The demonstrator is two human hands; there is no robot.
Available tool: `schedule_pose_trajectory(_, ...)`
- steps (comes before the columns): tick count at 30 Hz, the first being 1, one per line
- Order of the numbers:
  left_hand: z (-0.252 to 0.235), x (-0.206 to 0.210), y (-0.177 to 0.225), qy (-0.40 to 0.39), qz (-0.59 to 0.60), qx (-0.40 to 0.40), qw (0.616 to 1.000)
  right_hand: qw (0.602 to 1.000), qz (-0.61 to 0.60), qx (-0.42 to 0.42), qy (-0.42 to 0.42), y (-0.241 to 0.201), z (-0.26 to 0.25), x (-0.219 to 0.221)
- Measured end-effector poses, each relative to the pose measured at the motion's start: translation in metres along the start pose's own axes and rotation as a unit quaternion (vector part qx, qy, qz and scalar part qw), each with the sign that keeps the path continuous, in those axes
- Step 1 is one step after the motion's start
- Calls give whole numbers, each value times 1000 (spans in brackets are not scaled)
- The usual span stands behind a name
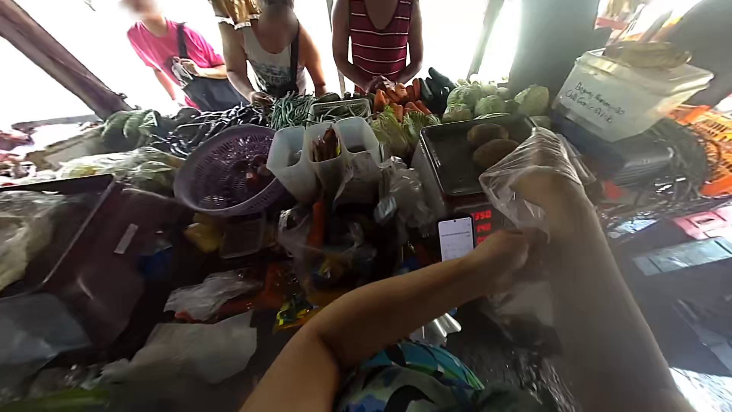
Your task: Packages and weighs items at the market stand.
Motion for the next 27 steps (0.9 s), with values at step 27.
schedule_pose_trajectory(27,-26,-32,171,234,-741,363,514,956,58,-158,-241,-48,-114,32)
Point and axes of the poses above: each hand's wrist, its own z-axis away from the middle knuckle, its own x-axis out of the palm, y = z × x, the point moved 10 cm from there along -z, towards the middle knuckle, and after that the axes turned 9 degrees about -z, right-handed, at the moved point
